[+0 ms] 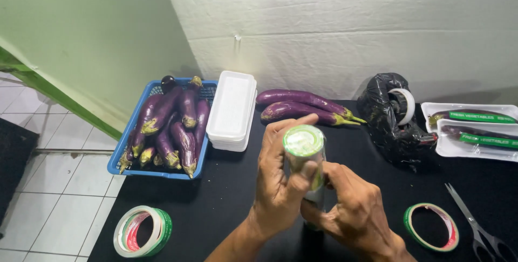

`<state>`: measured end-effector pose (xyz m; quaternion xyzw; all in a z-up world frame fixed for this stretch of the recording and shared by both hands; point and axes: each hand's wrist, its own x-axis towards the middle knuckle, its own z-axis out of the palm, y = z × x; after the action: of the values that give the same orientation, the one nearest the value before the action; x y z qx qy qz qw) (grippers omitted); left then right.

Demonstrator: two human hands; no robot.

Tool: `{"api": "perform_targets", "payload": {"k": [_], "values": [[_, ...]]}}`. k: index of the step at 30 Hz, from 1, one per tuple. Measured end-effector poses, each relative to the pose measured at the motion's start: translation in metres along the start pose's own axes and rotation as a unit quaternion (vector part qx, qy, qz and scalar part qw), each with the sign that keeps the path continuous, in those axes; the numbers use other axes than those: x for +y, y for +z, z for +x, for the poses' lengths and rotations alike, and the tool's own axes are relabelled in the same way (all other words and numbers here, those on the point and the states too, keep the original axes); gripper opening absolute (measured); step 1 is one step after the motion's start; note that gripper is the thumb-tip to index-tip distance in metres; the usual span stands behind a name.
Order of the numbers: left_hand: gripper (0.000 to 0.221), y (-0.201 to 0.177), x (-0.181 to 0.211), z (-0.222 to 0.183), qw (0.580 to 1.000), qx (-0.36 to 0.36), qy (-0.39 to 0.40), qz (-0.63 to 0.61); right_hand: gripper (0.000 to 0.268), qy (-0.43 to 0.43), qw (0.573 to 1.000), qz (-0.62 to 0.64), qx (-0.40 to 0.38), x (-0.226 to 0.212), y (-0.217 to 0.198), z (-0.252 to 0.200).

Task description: The person prepares plastic wrap by cutting it from a roll and smoothing it out on a work surface near eggplants and containers.

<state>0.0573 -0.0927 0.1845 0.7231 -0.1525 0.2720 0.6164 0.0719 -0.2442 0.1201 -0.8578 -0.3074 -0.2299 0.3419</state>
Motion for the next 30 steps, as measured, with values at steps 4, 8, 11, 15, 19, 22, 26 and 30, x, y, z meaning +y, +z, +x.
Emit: {"api": "perform_targets", "payload": {"k": [4, 8, 11, 15, 19, 22, 26, 30], "values": [[0.055, 0.001, -0.009, 0.004, 0.996, 0.024, -0.082, -0.007, 0.035, 0.006, 0.993, -0.103, 0.063, -0.011, 0.006, 0.001], [0.072, 0.001, -0.018, 0.004, 0.992, -0.015, -0.092, -0.086, 0.043, 0.026, 1.0, 0.001, 0.0, -0.004, 0.001, 0.005], [0.077, 0.004, -0.02, 0.0, 0.98, -0.029, -0.099, -0.172, 0.04, 0.003, 0.994, 0.094, 0.056, -0.012, -0.002, 0.012], [0.074, 0.013, -0.015, -0.006, 0.965, -0.016, -0.111, -0.236, 0.045, -0.007, 0.979, 0.108, 0.174, -0.022, 0.0, 0.007], [0.07, 0.021, -0.014, -0.012, 0.974, -0.028, -0.094, -0.203, 0.034, 0.036, 0.969, 0.134, 0.204, -0.022, -0.006, -0.001], [0.067, 0.028, -0.015, -0.018, 0.973, -0.047, -0.084, -0.212, 0.033, 0.08, 0.953, 0.185, 0.227, -0.029, -0.013, -0.003], [0.065, 0.036, -0.014, -0.028, 0.976, -0.065, -0.053, -0.202, 0.025, 0.117, 0.931, 0.232, 0.255, -0.032, -0.022, -0.009], [0.061, 0.042, -0.011, -0.035, 0.974, -0.083, -0.021, -0.211, 0.013, 0.091, 0.921, 0.263, 0.273, -0.028, -0.026, -0.015]]}}
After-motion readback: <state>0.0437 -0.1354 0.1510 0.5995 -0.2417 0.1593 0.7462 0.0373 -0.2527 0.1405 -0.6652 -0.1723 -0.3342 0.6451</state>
